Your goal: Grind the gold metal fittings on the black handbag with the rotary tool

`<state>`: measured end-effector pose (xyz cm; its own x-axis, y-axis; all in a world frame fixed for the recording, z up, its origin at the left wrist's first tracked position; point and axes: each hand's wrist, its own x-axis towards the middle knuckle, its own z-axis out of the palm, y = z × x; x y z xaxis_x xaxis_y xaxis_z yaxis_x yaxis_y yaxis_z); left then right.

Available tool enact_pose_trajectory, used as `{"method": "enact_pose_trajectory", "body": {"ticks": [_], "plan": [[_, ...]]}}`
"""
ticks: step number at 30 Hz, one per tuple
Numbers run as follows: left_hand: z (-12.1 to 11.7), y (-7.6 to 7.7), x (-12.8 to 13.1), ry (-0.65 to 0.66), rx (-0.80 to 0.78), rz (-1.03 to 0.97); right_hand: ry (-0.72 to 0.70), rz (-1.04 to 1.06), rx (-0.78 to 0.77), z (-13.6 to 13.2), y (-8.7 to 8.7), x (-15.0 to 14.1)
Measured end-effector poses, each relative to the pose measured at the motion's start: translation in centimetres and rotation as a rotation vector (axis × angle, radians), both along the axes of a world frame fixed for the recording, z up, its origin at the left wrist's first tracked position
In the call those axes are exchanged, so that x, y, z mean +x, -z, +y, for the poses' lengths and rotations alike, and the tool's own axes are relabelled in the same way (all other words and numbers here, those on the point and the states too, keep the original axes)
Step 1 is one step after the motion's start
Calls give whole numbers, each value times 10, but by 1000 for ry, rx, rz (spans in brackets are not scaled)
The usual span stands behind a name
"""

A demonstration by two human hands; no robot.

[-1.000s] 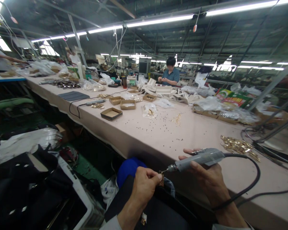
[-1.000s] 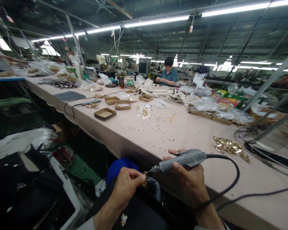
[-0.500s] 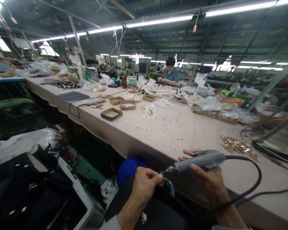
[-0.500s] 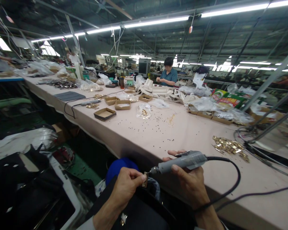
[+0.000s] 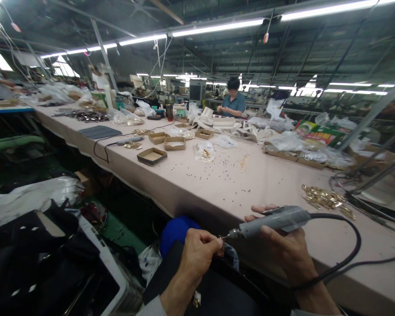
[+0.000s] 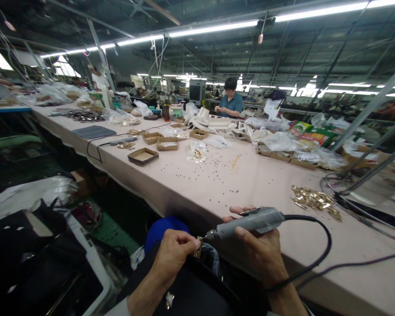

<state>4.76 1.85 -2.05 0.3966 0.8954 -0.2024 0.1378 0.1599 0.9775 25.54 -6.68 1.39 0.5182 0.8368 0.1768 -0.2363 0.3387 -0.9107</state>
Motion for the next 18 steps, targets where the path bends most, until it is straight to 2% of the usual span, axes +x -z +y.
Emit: {"method": "enact_pose_trajectory", "body": {"ticks": [18], "plan": [[0, 1, 0, 21, -32, -49, 5, 74, -25, 0, -1, 4]]}}
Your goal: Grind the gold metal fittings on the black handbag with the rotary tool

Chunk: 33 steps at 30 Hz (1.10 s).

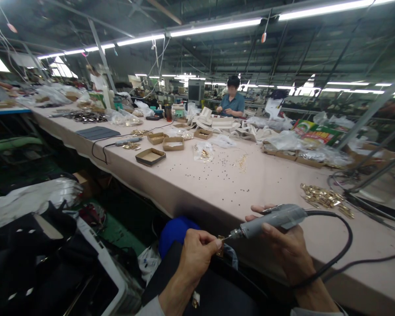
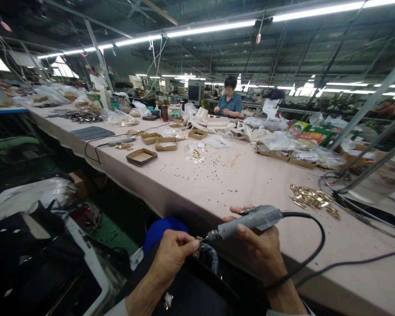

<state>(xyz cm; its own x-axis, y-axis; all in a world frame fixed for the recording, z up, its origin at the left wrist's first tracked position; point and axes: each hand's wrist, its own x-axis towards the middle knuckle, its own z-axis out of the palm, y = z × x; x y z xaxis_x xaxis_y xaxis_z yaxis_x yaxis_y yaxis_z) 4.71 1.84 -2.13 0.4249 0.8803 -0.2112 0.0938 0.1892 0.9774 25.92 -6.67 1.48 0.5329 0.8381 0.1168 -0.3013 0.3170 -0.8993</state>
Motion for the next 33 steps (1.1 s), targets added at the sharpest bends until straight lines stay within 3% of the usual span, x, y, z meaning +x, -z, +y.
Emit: {"method": "enact_pose_trajectory", "body": {"ticks": [12, 23, 33], "plan": [[1, 5, -1, 18, -17, -56, 7, -23, -72, 0, 2, 1], [1, 8, -1, 18, 29, 35, 31, -56, -55, 0, 0, -2], [-1, 1, 4, 6, 60, 58, 67, -337, -54, -11, -30, -17]]}}
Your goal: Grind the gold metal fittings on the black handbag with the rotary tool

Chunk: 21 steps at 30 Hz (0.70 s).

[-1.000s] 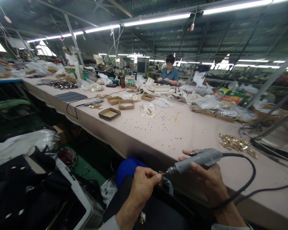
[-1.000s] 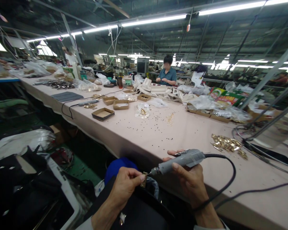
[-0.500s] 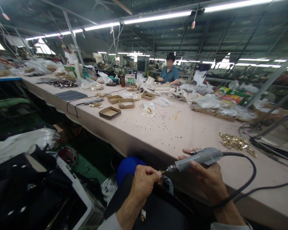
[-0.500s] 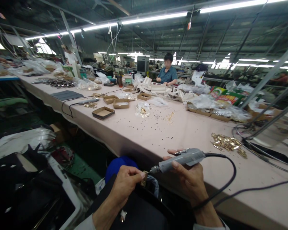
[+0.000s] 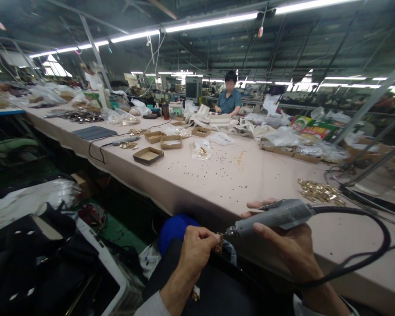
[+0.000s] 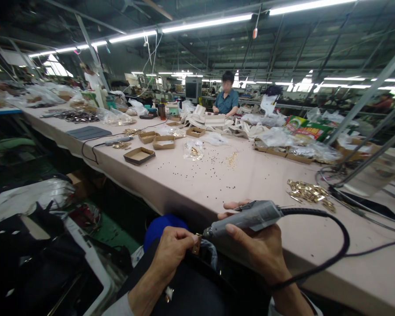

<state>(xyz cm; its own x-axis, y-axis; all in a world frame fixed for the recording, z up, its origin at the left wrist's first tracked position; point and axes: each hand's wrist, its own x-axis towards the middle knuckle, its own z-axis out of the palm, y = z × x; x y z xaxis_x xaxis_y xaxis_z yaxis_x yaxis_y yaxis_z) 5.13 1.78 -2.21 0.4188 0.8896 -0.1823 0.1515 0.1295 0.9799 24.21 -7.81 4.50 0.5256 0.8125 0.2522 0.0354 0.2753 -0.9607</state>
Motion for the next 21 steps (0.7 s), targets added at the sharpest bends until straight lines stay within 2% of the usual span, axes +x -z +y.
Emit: {"method": "enact_pose_trajectory", "body": {"ticks": [4, 13, 21], "plan": [[-1, 0, 1, 3, 6, 15, -41, -46, 8, -5, -8, -7], [-4, -5, 6, 22, 14, 39, -177, -160, 33, -7, -12, -1], [-4, 2, 7, 25, 45, 91, -421, -277, 34, -3, -23, -3]]}}
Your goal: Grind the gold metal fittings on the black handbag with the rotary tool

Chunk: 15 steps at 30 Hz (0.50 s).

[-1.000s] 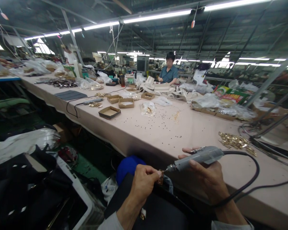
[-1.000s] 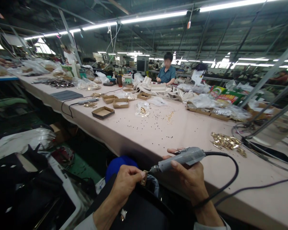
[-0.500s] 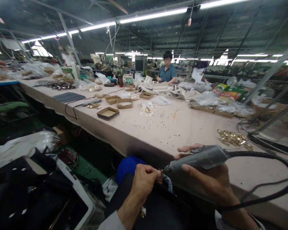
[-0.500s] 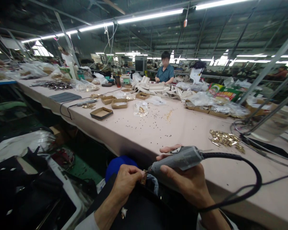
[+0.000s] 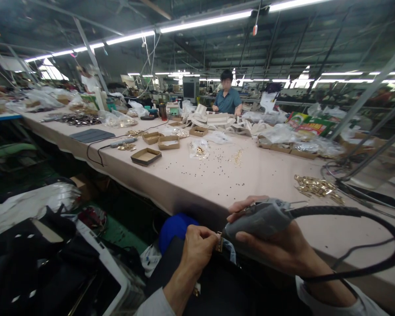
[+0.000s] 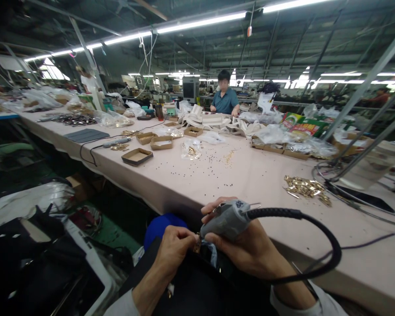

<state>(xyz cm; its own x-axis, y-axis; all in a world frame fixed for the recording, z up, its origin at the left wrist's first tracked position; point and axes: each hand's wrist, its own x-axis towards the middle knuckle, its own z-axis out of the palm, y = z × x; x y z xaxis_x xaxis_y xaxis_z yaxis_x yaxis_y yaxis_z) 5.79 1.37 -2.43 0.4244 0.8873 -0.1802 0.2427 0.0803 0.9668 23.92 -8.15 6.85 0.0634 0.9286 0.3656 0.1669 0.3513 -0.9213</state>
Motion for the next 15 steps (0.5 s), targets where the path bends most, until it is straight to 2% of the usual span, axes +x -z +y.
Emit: {"method": "enact_pose_trajectory", "body": {"ticks": [8, 12, 15], "plan": [[-3, 5, 1, 55, -65, -41, -202, -208, 10, 20, -20, 6], [-4, 10, 1, 55, -66, -56, -315, -203, -101, 33, -26, 5], [-4, 12, 1, 74, -93, -83, -458, -113, -237, 43, -25, 4]]}}
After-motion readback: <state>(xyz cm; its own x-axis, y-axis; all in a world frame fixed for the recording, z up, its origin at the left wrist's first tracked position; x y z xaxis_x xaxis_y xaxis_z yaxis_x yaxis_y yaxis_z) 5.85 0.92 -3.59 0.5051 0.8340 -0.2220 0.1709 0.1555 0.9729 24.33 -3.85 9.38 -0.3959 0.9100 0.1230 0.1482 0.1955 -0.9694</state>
